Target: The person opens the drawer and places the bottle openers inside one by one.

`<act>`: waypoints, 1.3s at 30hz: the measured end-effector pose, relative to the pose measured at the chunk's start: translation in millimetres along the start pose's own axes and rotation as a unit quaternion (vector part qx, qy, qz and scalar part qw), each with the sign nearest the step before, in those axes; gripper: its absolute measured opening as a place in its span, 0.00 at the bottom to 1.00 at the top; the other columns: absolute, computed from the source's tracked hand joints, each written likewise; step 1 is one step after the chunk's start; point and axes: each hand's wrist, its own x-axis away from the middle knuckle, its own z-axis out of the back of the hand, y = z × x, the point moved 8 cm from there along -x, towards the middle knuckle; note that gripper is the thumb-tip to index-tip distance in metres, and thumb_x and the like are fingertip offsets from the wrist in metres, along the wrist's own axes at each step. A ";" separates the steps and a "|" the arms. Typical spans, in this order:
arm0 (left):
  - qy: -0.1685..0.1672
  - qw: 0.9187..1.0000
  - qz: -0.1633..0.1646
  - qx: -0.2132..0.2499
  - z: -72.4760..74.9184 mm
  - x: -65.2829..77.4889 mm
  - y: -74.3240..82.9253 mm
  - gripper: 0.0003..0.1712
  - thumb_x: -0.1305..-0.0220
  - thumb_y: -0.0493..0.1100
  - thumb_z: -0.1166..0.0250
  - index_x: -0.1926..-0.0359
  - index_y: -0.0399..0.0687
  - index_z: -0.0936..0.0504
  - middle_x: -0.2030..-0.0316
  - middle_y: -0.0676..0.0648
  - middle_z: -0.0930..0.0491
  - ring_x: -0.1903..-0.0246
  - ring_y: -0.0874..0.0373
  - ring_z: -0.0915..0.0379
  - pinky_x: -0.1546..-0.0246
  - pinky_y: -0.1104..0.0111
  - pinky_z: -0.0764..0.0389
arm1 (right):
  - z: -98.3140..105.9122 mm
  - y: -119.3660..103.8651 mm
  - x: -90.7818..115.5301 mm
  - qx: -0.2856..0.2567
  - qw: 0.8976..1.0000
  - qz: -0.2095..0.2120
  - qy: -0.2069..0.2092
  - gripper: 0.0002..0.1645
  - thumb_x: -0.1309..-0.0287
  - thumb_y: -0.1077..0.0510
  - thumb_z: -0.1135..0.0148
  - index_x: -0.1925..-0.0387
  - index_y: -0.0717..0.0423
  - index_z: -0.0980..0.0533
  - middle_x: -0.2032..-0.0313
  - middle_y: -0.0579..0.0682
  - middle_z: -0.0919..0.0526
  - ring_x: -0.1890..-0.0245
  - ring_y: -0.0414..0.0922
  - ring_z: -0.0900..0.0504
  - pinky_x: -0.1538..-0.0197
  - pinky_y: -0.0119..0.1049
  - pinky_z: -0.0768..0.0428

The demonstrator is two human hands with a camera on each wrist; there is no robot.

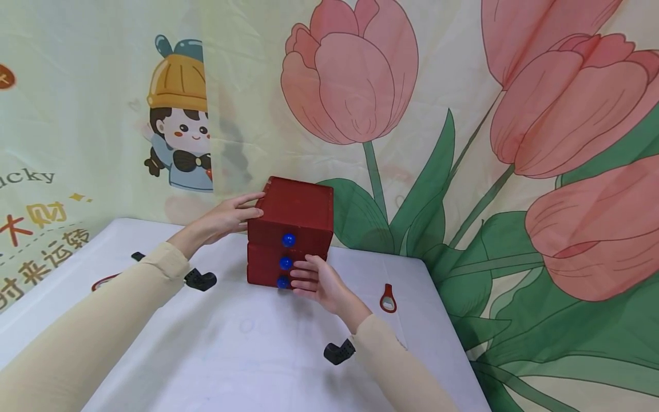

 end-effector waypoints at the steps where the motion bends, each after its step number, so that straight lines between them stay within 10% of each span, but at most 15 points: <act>1: 0.000 1.000 0.000 0.000 0.0 0.1 0.1 0.43 0.20 0.49 0.39 0.14 0.58 0.48 0.18 0.36 0.45 0.22 0.36 0.42 0.22 0.43 0.39 | 1.1 2.6 -0.9 0.001 1.000 -0.002 0.000 0.37 0.23 0.38 0.48 0.29 0.61 0.27 0.36 0.60 0.17 0.38 0.58 0.16 0.36 0.47 0.16; 39: -0.003 1.000 -0.011 0.003 0.0 -0.2 -1.6 0.42 0.20 0.49 0.40 0.14 0.56 0.48 0.19 0.34 0.45 0.22 0.36 0.42 0.22 0.42 0.39 | -27.2 31.6 -29.8 -0.056 0.997 -0.043 -0.008 0.38 0.24 0.36 0.46 0.32 0.62 0.24 0.37 0.59 0.17 0.35 0.59 0.19 0.34 0.50 0.18</act>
